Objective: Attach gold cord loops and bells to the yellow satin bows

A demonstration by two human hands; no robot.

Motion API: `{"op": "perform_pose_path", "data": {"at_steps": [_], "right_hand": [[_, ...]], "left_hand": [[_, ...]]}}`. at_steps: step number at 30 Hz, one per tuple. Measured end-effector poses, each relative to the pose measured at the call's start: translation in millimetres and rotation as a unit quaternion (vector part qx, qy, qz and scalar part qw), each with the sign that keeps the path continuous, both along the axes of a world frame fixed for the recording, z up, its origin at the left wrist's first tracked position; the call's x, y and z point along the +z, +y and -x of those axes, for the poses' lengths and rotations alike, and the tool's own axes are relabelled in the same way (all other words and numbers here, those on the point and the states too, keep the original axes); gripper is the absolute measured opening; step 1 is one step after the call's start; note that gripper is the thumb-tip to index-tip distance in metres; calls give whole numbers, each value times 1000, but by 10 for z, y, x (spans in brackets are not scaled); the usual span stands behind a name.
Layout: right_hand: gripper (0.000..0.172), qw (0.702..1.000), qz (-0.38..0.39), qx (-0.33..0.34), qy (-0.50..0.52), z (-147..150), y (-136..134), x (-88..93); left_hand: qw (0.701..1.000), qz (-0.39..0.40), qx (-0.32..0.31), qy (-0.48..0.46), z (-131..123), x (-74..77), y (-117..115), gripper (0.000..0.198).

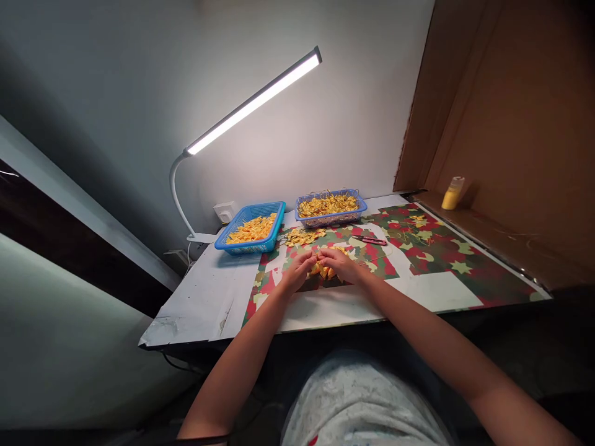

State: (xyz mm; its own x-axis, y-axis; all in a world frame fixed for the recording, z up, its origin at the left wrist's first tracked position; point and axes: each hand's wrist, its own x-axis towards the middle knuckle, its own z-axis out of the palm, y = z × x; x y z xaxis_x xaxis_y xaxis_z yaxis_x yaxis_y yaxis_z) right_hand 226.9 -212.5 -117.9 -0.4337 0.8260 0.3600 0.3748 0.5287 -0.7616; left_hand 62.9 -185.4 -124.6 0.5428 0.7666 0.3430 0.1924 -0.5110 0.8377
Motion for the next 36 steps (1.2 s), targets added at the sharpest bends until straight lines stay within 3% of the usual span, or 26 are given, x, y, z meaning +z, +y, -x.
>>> {"op": "perform_pose_path", "data": {"at_steps": [4, 7, 11, 14, 20, 25, 31, 36], "right_hand": [[16, 999, -13, -39, -14, -25, 5, -16], [14, 993, -41, -101, -41, -68, 21, -43], [8, 981, -59, -165, -82, -100, 36, -69], [7, 974, -64, -191, -100, -101, 34, -56], [8, 970, -71, -202, -117, -101, 34, -38], [10, 969, -79, -199, -121, -99, 51, -86], [9, 972, -90, -192, -104, -105, 57, -105], [9, 975, -107, -185, -57, -108, 25, -67]], "left_hand": [[999, -18, 38, 21, 29, -29, 34, 44], [992, -51, 105, 50, 113, -30, 104, 35], [963, -91, 223, 122, 261, -44, 250, 22], [939, -95, 269, 189, 315, -81, 332, 21], [914, -105, 294, 261, 285, -80, 322, 26], [908, -83, 325, 250, 303, -45, 305, 22], [937, -27, 317, 143, 321, -46, 273, 30], [976, 59, 208, 9, 277, -25, 188, 40]]}}
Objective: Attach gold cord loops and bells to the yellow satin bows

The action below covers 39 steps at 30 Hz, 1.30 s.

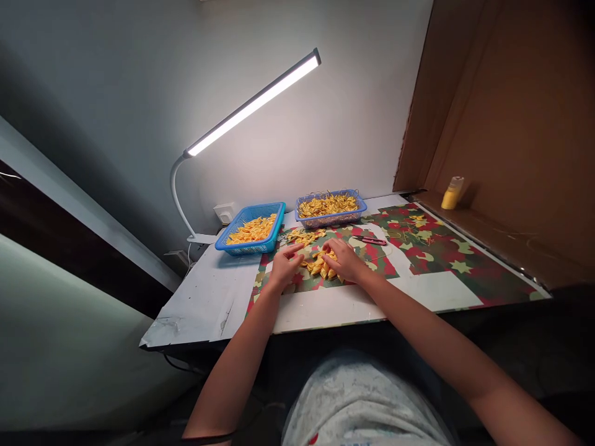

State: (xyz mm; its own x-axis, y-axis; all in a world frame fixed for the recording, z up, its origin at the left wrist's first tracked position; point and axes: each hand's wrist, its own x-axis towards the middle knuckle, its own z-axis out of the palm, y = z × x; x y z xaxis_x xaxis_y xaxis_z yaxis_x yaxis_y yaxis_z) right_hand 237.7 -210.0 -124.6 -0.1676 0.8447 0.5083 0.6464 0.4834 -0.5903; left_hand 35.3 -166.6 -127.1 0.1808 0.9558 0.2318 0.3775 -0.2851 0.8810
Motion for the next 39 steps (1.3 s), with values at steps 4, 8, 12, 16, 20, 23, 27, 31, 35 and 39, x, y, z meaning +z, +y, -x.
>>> {"op": "perform_pose_path", "data": {"at_steps": [4, 8, 12, 16, 20, 23, 27, 31, 35, 39], "right_hand": [[32, 998, -30, 18, 60, 0, -26, 44], [23, 993, -16, 49, 109, 9, -11, 40], [19, 987, 21, 59, 150, 28, 26, -4], [21, 982, 45, 56, 173, 35, 45, -24], [21, 985, 43, 46, 159, 32, 16, 4], [19, 990, 25, 43, 134, 29, -23, 38], [17, 994, 9, 65, 87, 32, -54, 64], [13, 996, 11, 75, 51, 37, -46, 50], [13, 995, 15, 79, 60, 38, -35, 41], [12, 991, 6, 93, 97, 35, -56, 85]], "left_hand": [[985, 92, -115, -93, -27, 1, -29, 50], [964, 153, -169, -137, -38, -8, -34, 55], [954, 162, -187, -170, -68, -7, -51, 55], [957, 137, -170, -190, -111, -8, -80, 45], [964, 113, -145, -191, -134, 18, -111, 35], [967, 109, -139, -185, -138, 47, -130, 33], [968, 118, -139, -173, -136, 63, -142, 31], [967, 131, -137, -169, -128, 47, -132, 29], [961, 149, -145, -182, -127, 34, -100, 31], [952, 156, -171, -201, -136, 49, -101, 38]]}}
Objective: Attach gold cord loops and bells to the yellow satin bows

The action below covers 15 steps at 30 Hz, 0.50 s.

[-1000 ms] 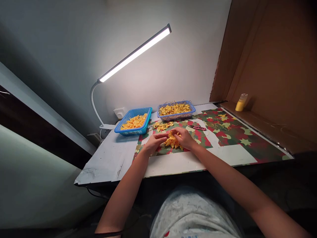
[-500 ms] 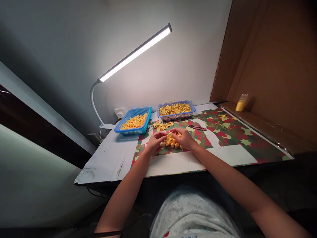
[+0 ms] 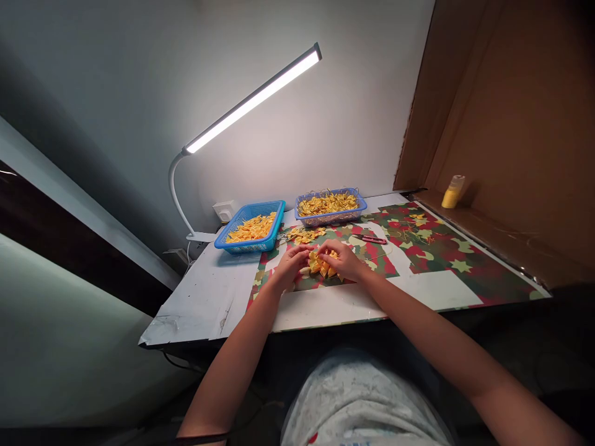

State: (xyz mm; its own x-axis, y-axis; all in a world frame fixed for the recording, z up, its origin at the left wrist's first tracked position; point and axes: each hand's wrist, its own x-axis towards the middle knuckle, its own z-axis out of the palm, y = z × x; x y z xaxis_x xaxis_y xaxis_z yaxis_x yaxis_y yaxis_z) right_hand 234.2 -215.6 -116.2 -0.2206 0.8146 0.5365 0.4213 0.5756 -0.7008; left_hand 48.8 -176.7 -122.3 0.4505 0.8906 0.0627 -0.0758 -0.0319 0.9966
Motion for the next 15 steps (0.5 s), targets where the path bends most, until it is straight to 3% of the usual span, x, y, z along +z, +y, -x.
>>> {"op": "perform_pose_path", "data": {"at_steps": [7, 15], "right_hand": [[12, 999, -15, 19, 33, 17, -20, 1], [27, 999, -47, -3, -21, 9, -3, -8]], "left_hand": [[997, -45, -61, -11, -24, 5, -79, 49], [993, -112, -18, 8, -23, -16, -45, 42]]}}
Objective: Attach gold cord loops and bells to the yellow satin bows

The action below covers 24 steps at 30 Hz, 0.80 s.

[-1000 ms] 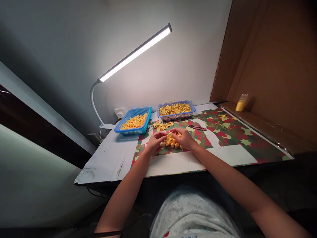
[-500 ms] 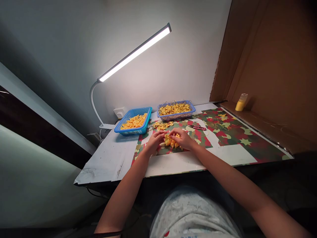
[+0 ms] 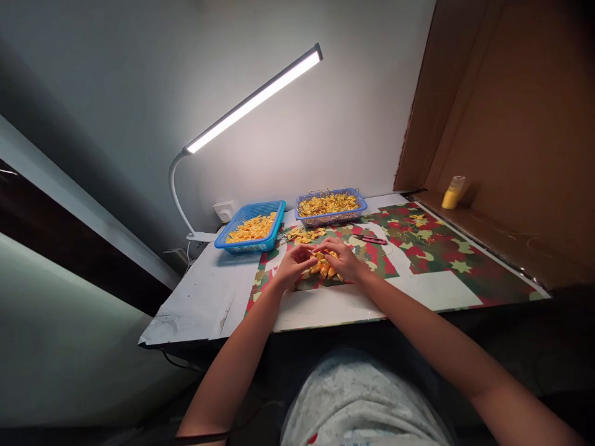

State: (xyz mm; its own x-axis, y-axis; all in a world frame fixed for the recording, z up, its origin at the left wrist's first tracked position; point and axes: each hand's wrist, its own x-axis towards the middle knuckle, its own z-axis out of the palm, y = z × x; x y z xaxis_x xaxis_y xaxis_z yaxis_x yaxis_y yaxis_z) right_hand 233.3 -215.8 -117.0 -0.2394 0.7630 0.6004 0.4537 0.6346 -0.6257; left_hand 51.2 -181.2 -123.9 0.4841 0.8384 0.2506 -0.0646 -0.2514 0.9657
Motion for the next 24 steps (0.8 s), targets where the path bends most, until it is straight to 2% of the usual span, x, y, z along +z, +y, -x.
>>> {"op": "perform_pose_path", "data": {"at_steps": [6, 13, 24], "right_hand": [[15, 992, -28, -34, -115, -28, -44, 42], [9, 979, -25, -44, -196, -31, -45, 24], [3, 973, 0, -41, -226, -13, -81, 36]], "left_hand": [[995, -77, 43, 46, 23, -23, 16, 36], [973, -164, 80, 139, 39, -3, -14, 23], [948, -241, 83, 191, 31, 16, -33, 19]]}}
